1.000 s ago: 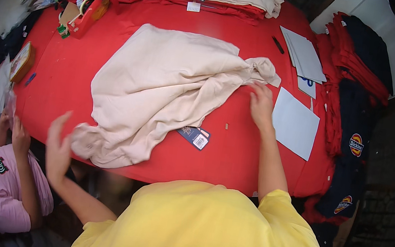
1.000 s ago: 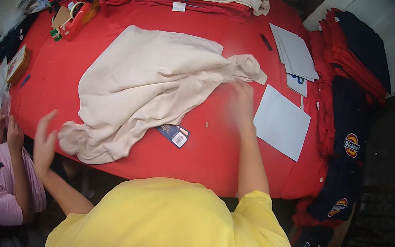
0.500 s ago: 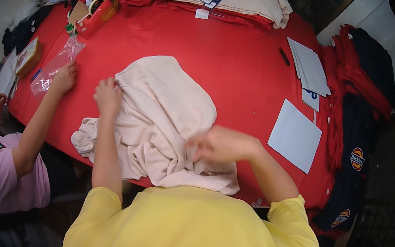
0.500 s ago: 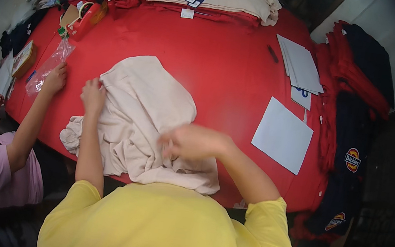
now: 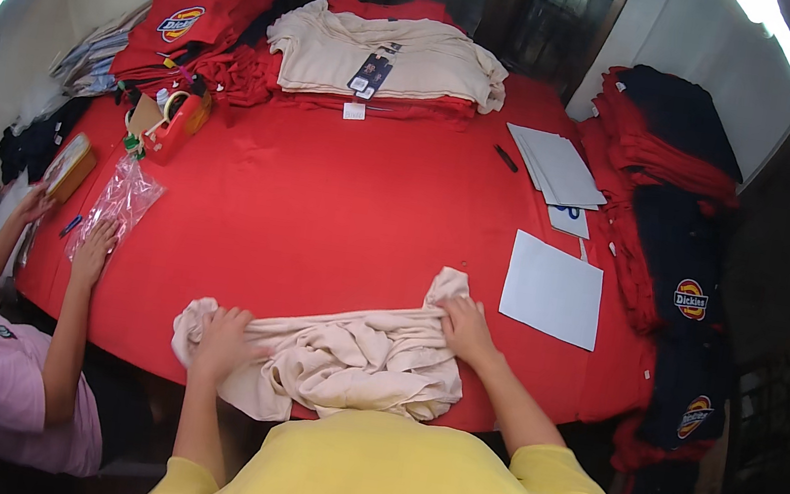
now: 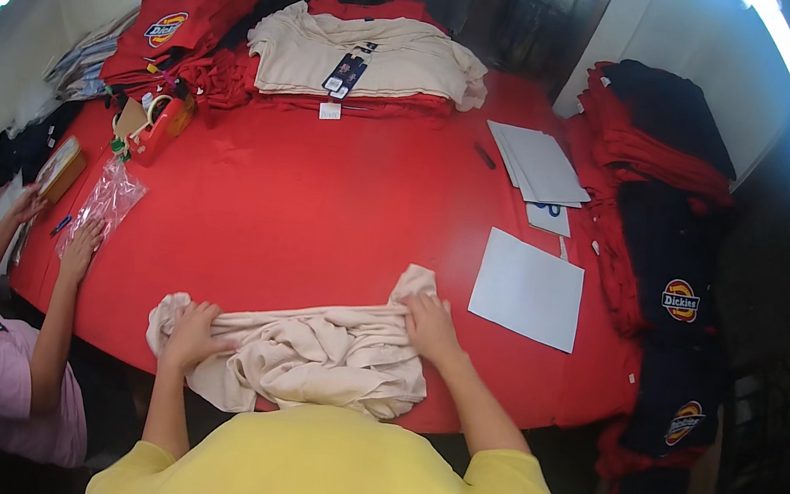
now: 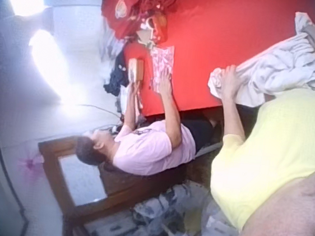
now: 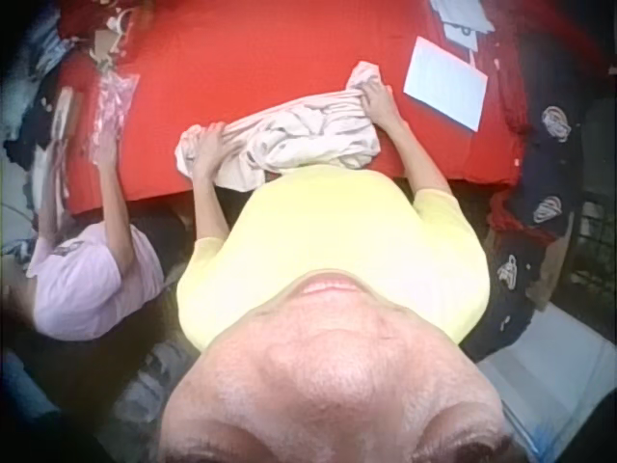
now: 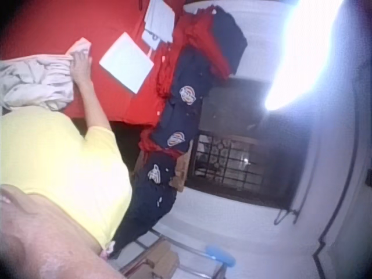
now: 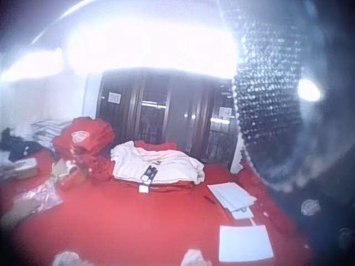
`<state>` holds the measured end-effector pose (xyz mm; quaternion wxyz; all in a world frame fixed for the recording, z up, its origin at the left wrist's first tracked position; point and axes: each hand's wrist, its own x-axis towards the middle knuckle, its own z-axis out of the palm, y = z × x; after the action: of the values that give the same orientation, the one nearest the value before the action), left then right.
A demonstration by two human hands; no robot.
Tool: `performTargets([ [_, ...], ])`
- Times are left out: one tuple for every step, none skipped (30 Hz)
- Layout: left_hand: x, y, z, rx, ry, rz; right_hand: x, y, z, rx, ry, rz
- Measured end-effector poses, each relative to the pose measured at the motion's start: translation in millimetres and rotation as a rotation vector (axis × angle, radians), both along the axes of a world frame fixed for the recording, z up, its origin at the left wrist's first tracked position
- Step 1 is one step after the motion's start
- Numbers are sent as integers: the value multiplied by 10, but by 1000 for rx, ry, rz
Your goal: The person folds shirts on a table and places them into plastic bags.
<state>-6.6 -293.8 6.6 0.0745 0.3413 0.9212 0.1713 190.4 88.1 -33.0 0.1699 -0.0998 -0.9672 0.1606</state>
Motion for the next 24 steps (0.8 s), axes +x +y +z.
performTargets([
  [93,-121,-40,-3,41,60,170,-159,-33,30,37,-28],
  [183,-222,-78,-7,80,121,329,-341,-54,59,73,-55],
  [274,-342,-103,-18,123,185,483,-535,-86,48,67,-40],
  [345,-475,-131,-23,151,253,634,-707,-87,41,69,-27],
  [404,-633,-179,-23,182,325,813,-879,-83,-6,3,32],
  [452,-768,-238,-18,202,392,1024,-1025,-27,-47,-73,84],
  [493,-937,-294,-30,183,366,1244,-1123,78,-178,-218,143],
  [553,-1084,-311,-41,164,342,1445,-1185,234,-307,-365,200],
  [660,-1179,-256,1,83,360,1593,-1183,468,-261,-474,212],
  [786,-1186,-48,-29,-65,343,1735,-1155,733,-218,-578,216],
  [941,-1175,134,14,-94,255,1892,-1108,989,-191,-382,160],
  [1099,-1175,242,52,-127,177,2016,-1055,1252,-166,-191,115],
  [1240,-1210,248,77,-55,125,2094,-1019,1550,-214,-36,134],
  [1381,-1161,409,58,-56,97,2162,-1006,1799,-258,108,142],
  [1457,-1151,530,153,-124,37,2232,-1020,1944,-398,267,164],
  [1506,-1162,631,246,-191,-23,2296,-1032,2046,-538,428,185],
  [1527,-1159,725,463,-383,32,2364,-1007,2111,-594,514,222],
  [1547,-1163,780,680,-577,89,2503,-933,2128,-637,346,200],
  [1452,-1364,644,682,-584,124,2504,-938,2197,-509,40,144],
  [1465,-1408,863,744,-482,105,2475,-934,2283,-369,-261,86],
  [1455,-1440,977,819,-508,139,2506,-837,2113,-135,-421,31],
  [1428,-1465,1085,893,-534,174,2554,-735,2126,-95,-364,39],
  [1399,-1496,1249,811,-455,108,2568,-601,2168,-50,-313,54],
  [1356,-1519,1401,728,-376,41,2551,-493,2214,-6,-263,67],
])
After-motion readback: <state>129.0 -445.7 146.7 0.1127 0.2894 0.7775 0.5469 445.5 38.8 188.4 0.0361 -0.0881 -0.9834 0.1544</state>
